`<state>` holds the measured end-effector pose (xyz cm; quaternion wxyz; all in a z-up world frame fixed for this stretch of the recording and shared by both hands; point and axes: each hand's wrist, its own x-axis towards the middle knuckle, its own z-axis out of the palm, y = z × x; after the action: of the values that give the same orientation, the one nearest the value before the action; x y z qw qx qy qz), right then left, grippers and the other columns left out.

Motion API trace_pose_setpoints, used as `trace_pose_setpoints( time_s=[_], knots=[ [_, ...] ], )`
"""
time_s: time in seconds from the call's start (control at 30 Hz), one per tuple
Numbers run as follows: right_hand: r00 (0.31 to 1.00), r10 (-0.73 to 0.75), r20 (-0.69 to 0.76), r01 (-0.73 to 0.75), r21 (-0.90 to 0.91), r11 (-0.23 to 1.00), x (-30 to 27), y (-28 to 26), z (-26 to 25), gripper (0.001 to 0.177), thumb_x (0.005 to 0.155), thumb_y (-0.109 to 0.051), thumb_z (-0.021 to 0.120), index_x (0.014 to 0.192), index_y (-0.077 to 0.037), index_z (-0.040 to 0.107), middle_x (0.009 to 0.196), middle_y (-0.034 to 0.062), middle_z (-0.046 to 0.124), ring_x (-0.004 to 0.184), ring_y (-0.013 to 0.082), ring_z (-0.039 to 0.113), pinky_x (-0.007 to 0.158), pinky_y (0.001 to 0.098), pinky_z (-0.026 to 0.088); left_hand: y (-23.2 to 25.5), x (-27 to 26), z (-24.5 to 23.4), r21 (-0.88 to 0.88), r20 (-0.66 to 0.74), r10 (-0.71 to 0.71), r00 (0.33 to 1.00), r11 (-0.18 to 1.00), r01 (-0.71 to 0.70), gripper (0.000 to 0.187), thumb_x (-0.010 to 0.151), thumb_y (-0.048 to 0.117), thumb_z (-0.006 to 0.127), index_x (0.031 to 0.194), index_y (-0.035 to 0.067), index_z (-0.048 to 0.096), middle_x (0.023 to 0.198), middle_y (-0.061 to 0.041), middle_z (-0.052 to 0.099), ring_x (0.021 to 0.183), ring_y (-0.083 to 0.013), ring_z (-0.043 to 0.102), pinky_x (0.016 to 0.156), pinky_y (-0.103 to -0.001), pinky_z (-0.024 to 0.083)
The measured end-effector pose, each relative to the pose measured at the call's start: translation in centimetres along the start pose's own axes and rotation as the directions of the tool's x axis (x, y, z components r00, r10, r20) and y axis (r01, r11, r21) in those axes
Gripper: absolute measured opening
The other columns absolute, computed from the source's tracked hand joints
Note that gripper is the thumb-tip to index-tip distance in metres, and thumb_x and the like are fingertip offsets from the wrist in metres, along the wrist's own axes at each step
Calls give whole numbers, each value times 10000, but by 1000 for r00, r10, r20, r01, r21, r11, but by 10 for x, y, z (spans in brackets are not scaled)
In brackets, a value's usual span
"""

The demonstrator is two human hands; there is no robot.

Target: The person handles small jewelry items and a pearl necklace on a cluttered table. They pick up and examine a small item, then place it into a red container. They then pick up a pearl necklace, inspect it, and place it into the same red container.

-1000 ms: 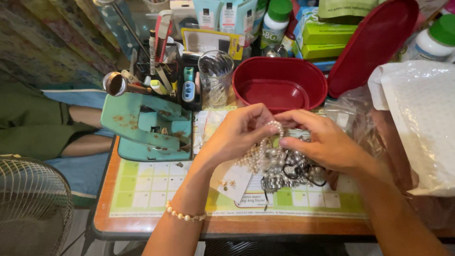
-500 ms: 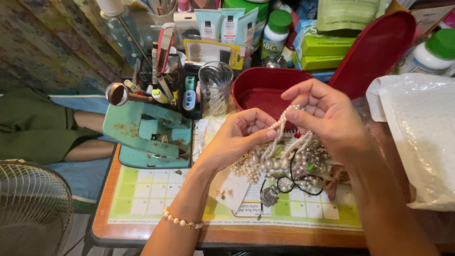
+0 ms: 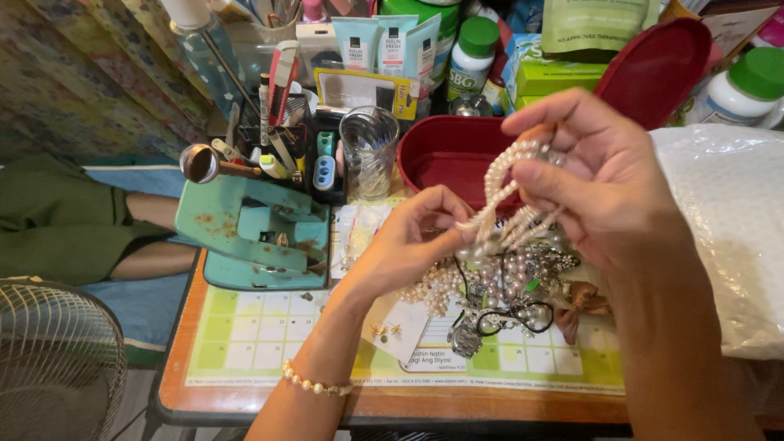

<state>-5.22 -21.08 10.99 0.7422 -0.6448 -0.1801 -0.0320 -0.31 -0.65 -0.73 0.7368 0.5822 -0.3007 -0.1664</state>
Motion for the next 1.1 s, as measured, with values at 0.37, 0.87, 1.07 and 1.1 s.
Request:
trace_pose_setpoints(
  time_s=[0.37, 0.87, 1.07, 1.1],
  knots=[
    [866, 495, -75, -430, -616, 660, -15, 47, -18, 212, 964, -253, 722, 944, -42, 704, 736, 109, 619, 629, 150, 498, 531, 333, 381, -2, 5, -2, -157, -56, -27, 998, 987, 18, 126, 1055, 123, 683, 1099, 23, 620, 956, -30, 674, 811, -61, 613, 691, -207, 506],
    [991, 105, -85, -114, -108, 988, 19, 26, -17, 151, 1062, -114, 607, 966, 1, 625, 700, -23, 525, 609, 48, 441, 523, 209, 348, -8, 5, 3, -104, -1, -116, 993, 988, 115, 208, 934, 35, 751, 1075, 35, 597, 934, 9, 666, 821, -63, 611, 718, -215, 505],
    [932, 313, -180, -357, -325, 876, -5, 33, -25, 167, 1004, -131, 639, 902, 0, 646, 678, -15, 568, 550, 50, 426, 468, 209, 294, -15, 7, -7, -190, -27, -82, 996, 979, 76, 142, 1011, 96, 685, 1082, 49, 571, 980, 20, 666, 895, -39, 623, 787, -215, 498],
    [928, 319, -194, -367, -317, 875, -8, 35, -25, 144, 997, -127, 643, 923, -5, 657, 687, -9, 584, 566, 51, 453, 487, 205, 331, -15, 7, -7, -192, -39, -87, 995, 978, 78, 135, 1021, 105, 665, 1090, 55, 560, 975, 20, 663, 885, -41, 624, 770, -215, 496]
  ],
)
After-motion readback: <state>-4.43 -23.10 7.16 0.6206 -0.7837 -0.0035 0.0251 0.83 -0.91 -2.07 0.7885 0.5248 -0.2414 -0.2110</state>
